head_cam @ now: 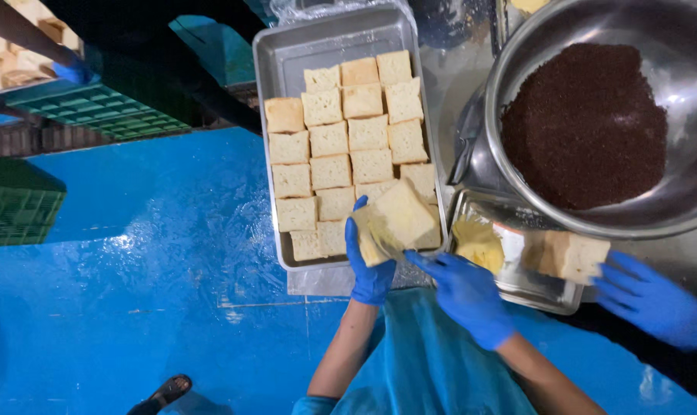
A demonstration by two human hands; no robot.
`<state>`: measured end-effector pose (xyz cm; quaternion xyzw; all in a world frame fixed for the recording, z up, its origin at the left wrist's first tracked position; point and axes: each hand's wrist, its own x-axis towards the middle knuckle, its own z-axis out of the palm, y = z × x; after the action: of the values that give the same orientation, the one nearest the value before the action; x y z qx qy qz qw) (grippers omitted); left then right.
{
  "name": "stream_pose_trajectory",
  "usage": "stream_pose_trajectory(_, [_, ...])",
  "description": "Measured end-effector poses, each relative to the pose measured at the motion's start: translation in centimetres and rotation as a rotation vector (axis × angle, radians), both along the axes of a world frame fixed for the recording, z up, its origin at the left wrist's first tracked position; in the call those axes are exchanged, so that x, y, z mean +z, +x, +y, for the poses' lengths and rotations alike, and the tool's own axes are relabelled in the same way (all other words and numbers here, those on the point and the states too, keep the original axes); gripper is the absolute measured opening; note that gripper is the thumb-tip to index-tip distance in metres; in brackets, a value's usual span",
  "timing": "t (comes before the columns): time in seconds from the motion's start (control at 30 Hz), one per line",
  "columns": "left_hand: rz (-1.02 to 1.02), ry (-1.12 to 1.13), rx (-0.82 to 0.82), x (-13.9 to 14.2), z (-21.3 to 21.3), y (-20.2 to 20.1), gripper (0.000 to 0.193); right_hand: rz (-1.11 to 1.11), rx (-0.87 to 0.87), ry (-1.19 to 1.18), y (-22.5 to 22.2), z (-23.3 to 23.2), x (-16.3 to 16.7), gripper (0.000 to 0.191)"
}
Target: The person holds a slice of bread and spreads a yellow filling onto it with a small spoon, working at a table with trays of bread squares and a large bowl of filling. A coworker dips the filled slices into a bowl of dark sprinkles, and the person continues spreading filling on more slices.
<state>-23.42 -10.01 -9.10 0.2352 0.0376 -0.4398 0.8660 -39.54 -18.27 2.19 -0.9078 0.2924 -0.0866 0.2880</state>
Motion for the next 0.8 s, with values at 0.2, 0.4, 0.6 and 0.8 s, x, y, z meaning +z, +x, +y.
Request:
stream_pose_trajectory(0.2, [-0.054,-0.020,-0.014,0.2,-0.1,0.3,0.070,0.139,-0.086,0.038,-0.3,-0.7,1.0,0.060])
stream_pose_trajectory(0.4, [-0.011,0.006,0.005,0.5,-0.5,0.4,0.072,0.105,-0.087,0.174,-0.1,-0.5,0.1,0.064])
stream_pose_trajectory(0.6, [-0.049,0.063,-0.056,0.1,-0.8,-0.9,0.073,0.058,-0.075,0.054,-0.9,-0.5,-0.4,0.065])
stream_pose_trajectory(0.8, [0.009,0.087,-0.007,-0.1,-0.1,0.0,0.074,0.197,0.012,-0.105,-2.4,0.6,-1.4,0.066])
